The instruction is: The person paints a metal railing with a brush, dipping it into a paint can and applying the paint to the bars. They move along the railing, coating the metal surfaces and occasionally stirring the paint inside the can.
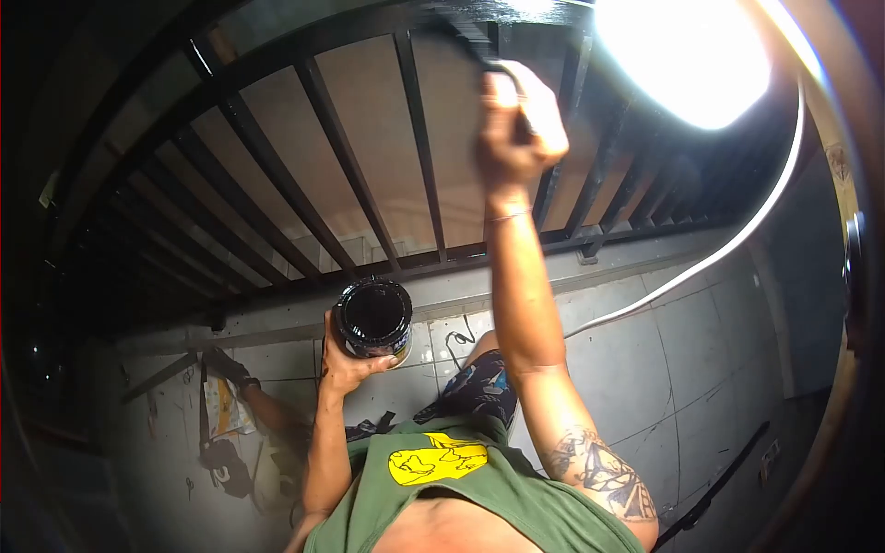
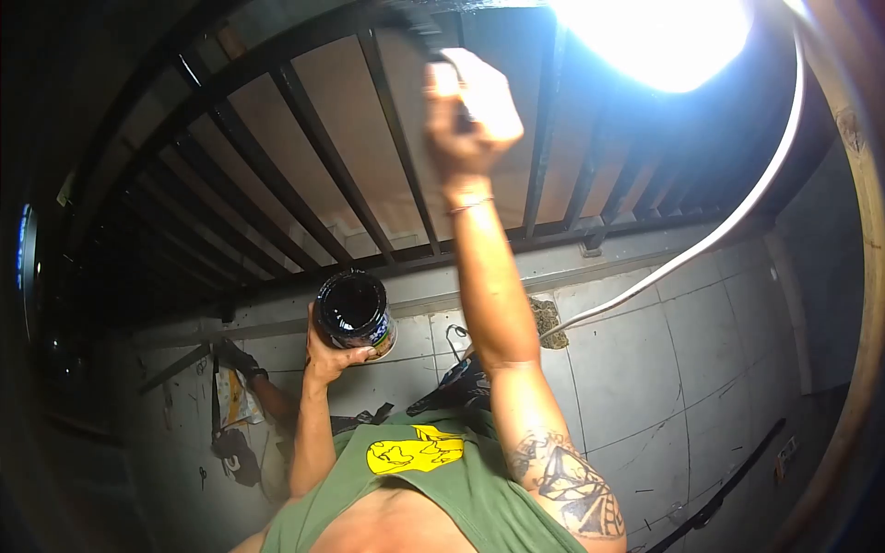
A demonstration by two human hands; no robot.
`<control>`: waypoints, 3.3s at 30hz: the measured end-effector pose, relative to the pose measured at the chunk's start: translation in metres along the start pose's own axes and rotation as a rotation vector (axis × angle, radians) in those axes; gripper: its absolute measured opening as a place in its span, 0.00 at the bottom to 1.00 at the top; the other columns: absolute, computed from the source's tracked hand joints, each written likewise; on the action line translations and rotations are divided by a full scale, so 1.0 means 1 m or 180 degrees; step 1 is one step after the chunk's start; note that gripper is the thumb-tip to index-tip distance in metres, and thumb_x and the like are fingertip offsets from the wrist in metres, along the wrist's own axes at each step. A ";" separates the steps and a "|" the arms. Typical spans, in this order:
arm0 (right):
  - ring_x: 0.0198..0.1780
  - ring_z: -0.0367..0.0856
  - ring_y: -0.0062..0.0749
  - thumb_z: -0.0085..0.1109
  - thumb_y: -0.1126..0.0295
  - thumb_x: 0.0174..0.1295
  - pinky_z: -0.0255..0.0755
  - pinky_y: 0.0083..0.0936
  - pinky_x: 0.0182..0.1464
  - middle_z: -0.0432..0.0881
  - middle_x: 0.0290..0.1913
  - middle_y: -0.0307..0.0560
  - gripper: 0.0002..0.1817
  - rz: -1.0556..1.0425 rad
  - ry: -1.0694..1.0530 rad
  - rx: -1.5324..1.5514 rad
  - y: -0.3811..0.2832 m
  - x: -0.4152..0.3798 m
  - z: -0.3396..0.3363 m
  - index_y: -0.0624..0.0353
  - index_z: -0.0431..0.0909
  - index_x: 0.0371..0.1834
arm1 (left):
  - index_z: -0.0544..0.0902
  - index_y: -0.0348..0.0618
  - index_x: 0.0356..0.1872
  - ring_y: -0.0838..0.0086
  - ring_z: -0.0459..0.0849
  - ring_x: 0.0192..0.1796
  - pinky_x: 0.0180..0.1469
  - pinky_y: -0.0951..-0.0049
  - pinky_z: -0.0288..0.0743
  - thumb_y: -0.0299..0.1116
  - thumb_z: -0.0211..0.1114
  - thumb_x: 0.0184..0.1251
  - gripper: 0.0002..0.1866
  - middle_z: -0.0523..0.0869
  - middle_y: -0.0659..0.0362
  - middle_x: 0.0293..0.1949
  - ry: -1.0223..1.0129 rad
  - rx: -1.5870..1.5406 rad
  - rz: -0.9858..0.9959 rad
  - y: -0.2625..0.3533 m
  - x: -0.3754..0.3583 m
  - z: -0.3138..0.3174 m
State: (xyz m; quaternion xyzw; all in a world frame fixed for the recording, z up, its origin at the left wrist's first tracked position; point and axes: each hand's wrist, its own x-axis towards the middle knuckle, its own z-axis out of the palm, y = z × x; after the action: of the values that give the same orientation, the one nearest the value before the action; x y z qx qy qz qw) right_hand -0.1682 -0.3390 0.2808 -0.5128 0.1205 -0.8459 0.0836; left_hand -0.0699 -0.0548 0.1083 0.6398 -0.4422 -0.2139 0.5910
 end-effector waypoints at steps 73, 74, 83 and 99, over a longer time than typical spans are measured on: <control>0.38 0.84 0.43 0.61 0.69 0.57 0.80 0.33 0.40 0.83 0.42 0.45 0.10 -0.1590 -0.2457 -0.2539 0.030 0.035 -0.058 0.54 0.79 0.42 | 0.65 0.38 0.58 0.67 0.79 0.54 0.58 0.67 0.74 0.34 0.86 0.25 0.52 0.78 0.53 0.52 -0.0075 -0.0418 -0.0521 -0.045 -0.012 0.000; 0.39 0.85 0.46 0.60 0.65 0.62 0.82 0.36 0.42 0.84 0.43 0.46 0.09 -0.1623 -0.2617 -0.2632 0.017 0.043 -0.049 0.56 0.80 0.41 | 0.65 0.38 0.58 0.67 0.79 0.53 0.57 0.67 0.74 0.34 0.86 0.25 0.51 0.78 0.53 0.52 -0.0084 -0.0493 -0.0559 -0.048 -0.015 -0.002; 0.41 0.78 0.35 0.57 0.65 0.55 0.73 0.29 0.41 0.75 0.35 0.45 0.05 -0.3162 -0.5331 -0.3684 0.070 -0.044 -0.074 0.49 0.82 0.28 | 0.65 0.38 0.59 0.67 0.78 0.55 0.59 0.67 0.73 0.37 0.86 0.26 0.52 0.78 0.53 0.53 -0.0338 -0.0611 -0.0663 -0.107 -0.030 -0.017; 0.35 0.82 0.45 0.60 0.70 0.56 0.78 0.34 0.36 0.80 0.33 0.47 0.06 -0.1764 -0.4366 -0.2818 0.063 0.021 -0.075 0.56 0.77 0.36 | 0.66 0.37 0.56 0.65 0.82 0.49 0.53 0.67 0.76 0.40 0.85 0.28 0.49 0.81 0.51 0.49 -0.0381 -0.0467 -0.0593 -0.113 -0.045 -0.023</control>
State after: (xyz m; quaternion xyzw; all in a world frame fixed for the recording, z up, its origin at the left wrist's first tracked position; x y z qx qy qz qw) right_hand -0.2435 -0.3964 0.2469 -0.9067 0.2325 -0.2143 -0.2792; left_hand -0.0388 -0.0152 -0.0052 0.6193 -0.3985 -0.3374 0.5864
